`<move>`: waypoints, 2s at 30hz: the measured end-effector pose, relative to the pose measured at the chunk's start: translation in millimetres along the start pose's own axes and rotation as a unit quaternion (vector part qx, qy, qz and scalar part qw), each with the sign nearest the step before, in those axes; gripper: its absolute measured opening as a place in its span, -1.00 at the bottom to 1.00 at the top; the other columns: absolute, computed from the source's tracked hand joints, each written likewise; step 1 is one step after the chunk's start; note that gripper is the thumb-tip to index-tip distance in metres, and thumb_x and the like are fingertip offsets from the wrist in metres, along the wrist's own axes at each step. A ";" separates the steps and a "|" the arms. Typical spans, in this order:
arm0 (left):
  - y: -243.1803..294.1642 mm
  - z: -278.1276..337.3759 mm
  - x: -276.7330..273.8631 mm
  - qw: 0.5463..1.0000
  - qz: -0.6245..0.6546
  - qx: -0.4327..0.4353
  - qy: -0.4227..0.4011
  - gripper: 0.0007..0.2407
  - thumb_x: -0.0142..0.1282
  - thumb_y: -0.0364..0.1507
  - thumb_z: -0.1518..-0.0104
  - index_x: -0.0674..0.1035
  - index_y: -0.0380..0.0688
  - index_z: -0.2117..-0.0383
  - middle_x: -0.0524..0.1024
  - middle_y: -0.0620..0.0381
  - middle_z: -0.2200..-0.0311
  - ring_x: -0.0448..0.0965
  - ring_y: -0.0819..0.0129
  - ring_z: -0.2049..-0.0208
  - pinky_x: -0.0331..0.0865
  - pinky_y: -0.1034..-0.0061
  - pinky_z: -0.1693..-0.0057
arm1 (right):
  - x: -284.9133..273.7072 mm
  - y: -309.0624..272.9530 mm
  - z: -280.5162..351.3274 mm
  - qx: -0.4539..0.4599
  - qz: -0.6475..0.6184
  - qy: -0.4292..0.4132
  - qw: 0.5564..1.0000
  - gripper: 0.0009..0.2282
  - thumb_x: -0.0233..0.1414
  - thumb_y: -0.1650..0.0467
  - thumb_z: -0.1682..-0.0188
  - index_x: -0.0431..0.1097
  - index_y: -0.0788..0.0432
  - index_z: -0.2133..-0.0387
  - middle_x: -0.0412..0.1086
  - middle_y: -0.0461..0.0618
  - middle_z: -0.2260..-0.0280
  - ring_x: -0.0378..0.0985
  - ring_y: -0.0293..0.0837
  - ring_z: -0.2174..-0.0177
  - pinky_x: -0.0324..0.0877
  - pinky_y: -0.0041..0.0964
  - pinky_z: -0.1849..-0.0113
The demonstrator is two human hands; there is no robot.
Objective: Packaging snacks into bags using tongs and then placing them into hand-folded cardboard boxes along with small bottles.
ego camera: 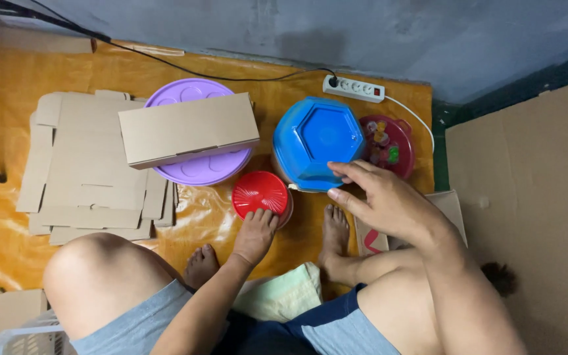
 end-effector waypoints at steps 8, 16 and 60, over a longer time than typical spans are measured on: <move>15.6 -5.8 12.3 0.997 -0.008 0.050 -0.060 -0.90 -0.03 -0.42 -0.18 0.49 -0.01 0.23 0.41 0.13 0.26 0.41 0.14 0.15 0.24 0.29 0.04 | 6.4 3.0 -1.1 0.010 0.002 -0.008 1.000 -0.60 0.02 0.29 -0.07 0.33 0.22 -0.15 0.46 0.24 0.02 0.57 0.24 0.03 0.49 0.11 0.06; 14.5 -2.3 8.1 0.992 -0.023 0.042 -0.119 -0.84 -0.02 -0.44 -0.18 0.47 0.01 0.12 0.41 0.13 0.22 0.40 0.16 0.14 0.23 0.28 0.03 | 7.2 -3.3 -7.1 0.033 0.017 -0.031 0.999 -0.59 -0.01 0.28 -0.08 0.32 0.20 -0.16 0.44 0.22 -0.03 0.55 0.21 -0.02 0.50 0.09 0.04; -264.3 -8.1 -203.6 0.534 0.594 -0.498 0.337 -0.43 0.49 -0.20 -0.05 0.50 -0.43 -0.02 0.54 -0.29 0.18 0.70 -0.02 0.22 0.63 0.14 0.12 | 10.4 -7.8 -14.5 0.082 0.028 -0.022 0.996 -0.57 0.04 0.33 -0.02 0.34 0.12 -0.19 0.46 0.27 -0.06 0.57 0.24 -0.02 0.44 0.18 -0.04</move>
Point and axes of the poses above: each hand's wrist, its own z-axis away from the middle knuckle, its own x-axis out of the palm, y = z × x, the point moved 2 cm from there along -z, towards the middle knuckle
